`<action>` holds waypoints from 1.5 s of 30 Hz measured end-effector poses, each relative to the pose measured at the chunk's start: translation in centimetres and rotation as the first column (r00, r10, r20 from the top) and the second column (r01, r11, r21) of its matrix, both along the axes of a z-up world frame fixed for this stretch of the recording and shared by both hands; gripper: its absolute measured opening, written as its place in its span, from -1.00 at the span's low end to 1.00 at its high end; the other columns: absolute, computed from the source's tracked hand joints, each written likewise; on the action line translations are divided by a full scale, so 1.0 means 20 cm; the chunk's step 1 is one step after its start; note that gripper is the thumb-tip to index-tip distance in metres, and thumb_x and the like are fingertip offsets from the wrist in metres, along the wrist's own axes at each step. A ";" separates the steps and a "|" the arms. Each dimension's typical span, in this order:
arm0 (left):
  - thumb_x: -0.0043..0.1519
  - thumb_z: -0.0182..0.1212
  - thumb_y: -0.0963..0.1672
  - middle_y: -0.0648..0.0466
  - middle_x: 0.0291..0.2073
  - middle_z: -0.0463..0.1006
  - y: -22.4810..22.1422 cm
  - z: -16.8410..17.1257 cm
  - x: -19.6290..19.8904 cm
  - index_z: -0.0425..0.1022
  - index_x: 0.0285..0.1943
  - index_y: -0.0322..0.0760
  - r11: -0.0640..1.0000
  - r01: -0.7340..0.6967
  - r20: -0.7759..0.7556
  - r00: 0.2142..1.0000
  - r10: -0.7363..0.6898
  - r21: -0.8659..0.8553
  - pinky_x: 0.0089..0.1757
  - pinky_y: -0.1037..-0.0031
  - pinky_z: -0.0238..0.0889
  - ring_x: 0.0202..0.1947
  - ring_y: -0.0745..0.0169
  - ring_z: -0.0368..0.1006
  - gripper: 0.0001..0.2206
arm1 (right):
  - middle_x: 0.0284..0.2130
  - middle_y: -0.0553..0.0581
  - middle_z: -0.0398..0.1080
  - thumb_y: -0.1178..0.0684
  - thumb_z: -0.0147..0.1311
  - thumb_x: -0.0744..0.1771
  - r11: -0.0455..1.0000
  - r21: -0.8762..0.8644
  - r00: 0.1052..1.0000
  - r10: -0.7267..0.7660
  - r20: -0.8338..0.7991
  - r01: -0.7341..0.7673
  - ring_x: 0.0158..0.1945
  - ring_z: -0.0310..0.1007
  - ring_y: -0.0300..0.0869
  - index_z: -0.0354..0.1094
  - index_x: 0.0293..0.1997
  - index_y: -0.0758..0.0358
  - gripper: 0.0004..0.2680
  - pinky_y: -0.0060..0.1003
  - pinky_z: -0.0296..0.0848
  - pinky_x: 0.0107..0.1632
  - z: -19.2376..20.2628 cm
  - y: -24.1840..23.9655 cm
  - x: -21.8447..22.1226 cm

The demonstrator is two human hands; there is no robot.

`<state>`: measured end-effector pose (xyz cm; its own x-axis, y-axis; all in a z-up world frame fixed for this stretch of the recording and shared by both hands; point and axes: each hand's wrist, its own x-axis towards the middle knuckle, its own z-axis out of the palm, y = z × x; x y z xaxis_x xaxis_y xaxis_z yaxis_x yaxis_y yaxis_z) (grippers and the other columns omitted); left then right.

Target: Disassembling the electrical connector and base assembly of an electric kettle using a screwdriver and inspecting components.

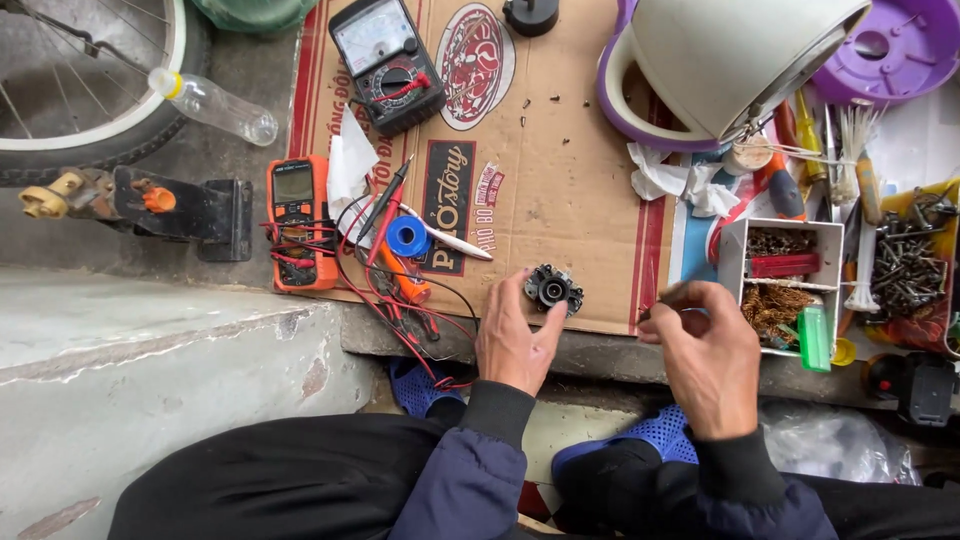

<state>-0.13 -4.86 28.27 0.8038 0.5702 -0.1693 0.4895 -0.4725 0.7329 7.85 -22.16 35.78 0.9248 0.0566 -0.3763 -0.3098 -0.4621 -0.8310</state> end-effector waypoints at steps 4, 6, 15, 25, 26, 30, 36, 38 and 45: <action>0.20 0.47 -0.09 -0.12 0.35 0.53 -0.06 -0.10 0.02 0.40 0.38 -0.32 0.989 0.081 0.170 0.980 -0.101 0.124 0.21 0.17 0.34 0.26 -0.19 0.48 -0.44 | -0.21 0.31 0.65 0.33 0.18 0.38 0.980 0.190 0.995 -0.074 0.074 0.058 -0.10 0.74 -0.09 0.37 0.00 0.47 -0.88 -0.33 0.69 -0.02 0.02 0.00 -0.13; 0.20 0.47 -0.09 -0.10 0.33 0.55 -0.06 -0.12 0.03 0.43 0.35 -0.31 0.988 0.070 0.177 0.980 -0.094 0.139 0.22 0.17 0.32 0.25 -0.16 0.49 -0.47 | -0.08 0.31 0.61 0.35 0.17 0.38 0.970 0.240 0.993 -0.064 0.101 0.039 -0.03 0.74 -0.06 0.35 -0.03 0.47 -0.88 -0.29 0.70 0.05 -0.04 0.03 -0.15; 0.14 0.54 -0.19 -0.05 0.29 0.63 -0.06 -0.05 0.06 0.53 0.24 -0.29 0.995 0.033 0.218 0.975 -0.052 0.090 0.20 0.26 0.42 0.22 -0.04 0.56 -0.54 | -0.07 0.23 0.65 0.30 0.19 0.37 0.982 0.190 0.996 -0.025 0.088 0.008 0.04 0.74 -0.13 0.51 0.06 0.43 -0.84 -0.31 0.69 0.11 -0.08 0.14 -0.10; 0.20 0.49 -0.18 -0.07 0.40 0.57 -0.07 -0.10 0.02 0.50 0.30 -0.28 0.998 0.032 0.161 0.986 -0.039 0.049 0.19 0.30 0.44 0.23 -0.01 0.60 -0.54 | -0.06 0.21 0.68 0.29 0.21 0.36 0.978 0.187 0.995 -0.089 -0.037 0.094 0.02 0.77 -0.14 0.55 0.02 0.41 -0.85 -0.32 0.71 0.05 -0.08 0.17 -0.05; 0.20 0.49 -0.18 -0.07 0.40 0.57 -0.08 -0.10 0.02 0.50 0.30 -0.28 0.998 0.034 0.156 0.987 -0.041 0.048 0.19 0.30 0.44 0.23 -0.01 0.60 -0.54 | -0.06 0.21 0.68 0.29 0.21 0.36 0.978 0.186 0.995 -0.090 -0.042 0.096 0.02 0.77 -0.14 0.55 0.02 0.41 -0.85 -0.32 0.71 0.05 -0.08 0.17 -0.04; 0.22 0.47 -0.17 -0.07 0.43 0.55 -0.08 -0.11 0.01 0.48 0.32 -0.26 1.000 -0.013 0.125 0.992 0.016 -0.019 0.24 0.30 0.43 0.34 -0.02 0.58 -0.53 | -0.07 0.18 0.66 0.26 0.20 0.36 0.971 0.199 0.986 -0.111 -0.121 0.134 0.00 0.76 -0.15 0.53 0.03 0.39 -0.85 -0.31 0.70 0.07 -0.09 0.17 -0.03; 0.22 0.47 -0.17 -0.08 0.45 0.54 -0.08 -0.12 0.01 0.47 0.33 -0.24 1.000 -0.008 0.102 0.995 0.011 -0.028 0.25 0.29 0.43 0.34 -0.01 0.57 -0.53 | -0.10 0.19 0.66 0.25 0.18 0.38 0.967 0.188 0.974 -0.136 -0.180 0.170 0.00 0.77 -0.15 0.49 0.04 0.39 -0.86 -0.31 0.70 0.07 -0.09 0.19 -0.02; 0.20 0.49 -0.17 -0.07 0.44 0.55 -0.09 -0.12 0.01 0.49 0.32 -0.24 1.000 -0.011 0.103 0.995 0.013 -0.017 0.25 0.31 0.43 0.33 0.00 0.58 -0.52 | -0.10 0.18 0.66 0.25 0.18 0.38 0.968 0.191 0.975 -0.132 -0.178 0.166 0.01 0.78 -0.15 0.49 0.04 0.38 -0.86 -0.31 0.71 0.08 -0.08 0.19 -0.03; 0.20 0.50 -0.16 -0.07 0.41 0.55 -0.08 -0.14 0.02 0.49 0.31 -0.23 1.000 0.021 0.113 0.993 -0.023 0.018 0.20 0.30 0.44 0.26 0.00 0.55 -0.53 | -0.08 0.15 0.61 0.23 0.27 0.36 0.994 0.102 0.999 -0.032 0.029 0.029 -0.15 0.61 -0.22 0.58 0.00 0.37 -0.86 -0.37 0.63 -0.08 -0.09 0.17 -0.06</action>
<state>0.23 -6.49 25.42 0.8295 0.5545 -0.0669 0.3933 -0.4948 0.7749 6.63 -18.66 33.94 0.9376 0.0649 -0.3416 -0.2962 -0.3653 -0.8825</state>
